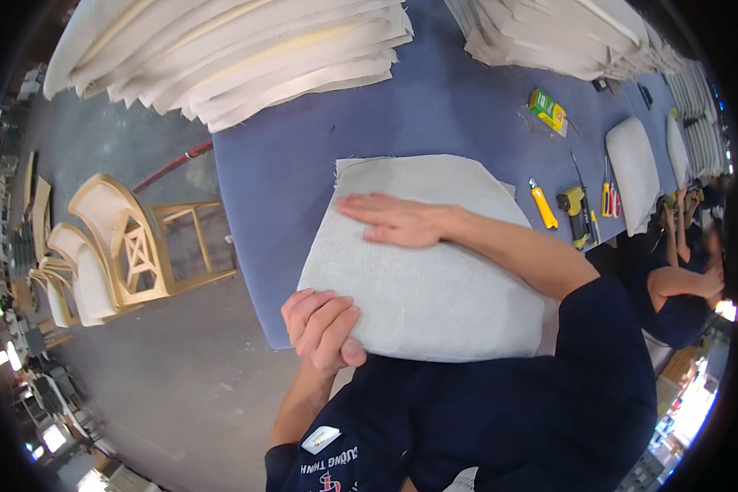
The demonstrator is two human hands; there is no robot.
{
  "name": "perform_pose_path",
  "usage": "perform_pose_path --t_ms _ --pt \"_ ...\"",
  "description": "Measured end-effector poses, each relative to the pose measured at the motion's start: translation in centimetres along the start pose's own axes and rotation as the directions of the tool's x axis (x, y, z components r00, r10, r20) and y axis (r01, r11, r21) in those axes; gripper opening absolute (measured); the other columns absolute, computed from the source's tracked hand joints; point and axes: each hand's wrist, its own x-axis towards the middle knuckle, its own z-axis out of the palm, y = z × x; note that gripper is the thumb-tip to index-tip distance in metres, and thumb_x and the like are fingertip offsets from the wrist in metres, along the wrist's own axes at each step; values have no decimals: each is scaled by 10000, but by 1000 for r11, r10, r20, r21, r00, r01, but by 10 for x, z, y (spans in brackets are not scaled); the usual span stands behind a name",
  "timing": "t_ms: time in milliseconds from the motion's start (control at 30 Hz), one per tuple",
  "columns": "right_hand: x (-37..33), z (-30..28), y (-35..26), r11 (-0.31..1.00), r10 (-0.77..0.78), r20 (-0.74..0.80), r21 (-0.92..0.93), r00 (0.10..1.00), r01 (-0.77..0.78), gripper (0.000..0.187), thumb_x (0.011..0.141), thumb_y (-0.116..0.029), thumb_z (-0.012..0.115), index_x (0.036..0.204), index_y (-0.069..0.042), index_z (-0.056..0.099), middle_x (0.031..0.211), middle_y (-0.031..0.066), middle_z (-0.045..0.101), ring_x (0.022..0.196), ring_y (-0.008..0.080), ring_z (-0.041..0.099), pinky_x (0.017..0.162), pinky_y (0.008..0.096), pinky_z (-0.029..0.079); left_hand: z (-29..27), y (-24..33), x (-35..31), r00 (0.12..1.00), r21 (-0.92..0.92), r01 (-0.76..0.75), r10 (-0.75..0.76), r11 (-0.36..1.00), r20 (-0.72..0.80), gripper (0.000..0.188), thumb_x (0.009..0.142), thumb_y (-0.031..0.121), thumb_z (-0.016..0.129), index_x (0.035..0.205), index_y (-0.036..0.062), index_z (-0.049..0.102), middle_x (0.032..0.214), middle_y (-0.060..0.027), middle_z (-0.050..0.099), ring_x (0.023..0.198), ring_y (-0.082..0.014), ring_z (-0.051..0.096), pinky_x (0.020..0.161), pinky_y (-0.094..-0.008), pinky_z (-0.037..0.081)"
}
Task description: The person staples fabric to a cushion using a yellow staple gun, then trims excess fabric with scissors. The person folds and smooths the fabric over the cushion, stacks finished cushions, and handles additional cushions on the table.
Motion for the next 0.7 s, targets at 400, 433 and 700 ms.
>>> perform_pose_path --t_ms 400,433,700 --pt "28 -36 68 792 539 -379 -75 752 -606 655 1060 -517 554 1581 -121 524 1625 213 466 1517 393 435 1172 598 393 -3 -1 0 928 7 -367 366 930 -66 385 1029 273 543 1126 -21 772 1065 -254 771 927 -421 727 816 -524 588" --pt "28 -37 69 766 557 -390 -100 733 -635 637 1044 -511 588 1557 -134 556 1600 211 491 1489 389 474 1134 608 427 2 32 23 950 78 -291 297 954 -91 429 1026 242 507 874 -38 795 735 -199 734 667 -386 679 673 -489 564" --pt "68 -39 125 716 554 -463 -158 692 -680 374 1014 -368 635 1241 -93 750 1201 175 769 1127 364 745 919 506 584 22 -2 45 874 -2 -439 427 898 -233 412 998 224 508 892 -54 794 759 -222 739 645 -375 669 627 -478 561"
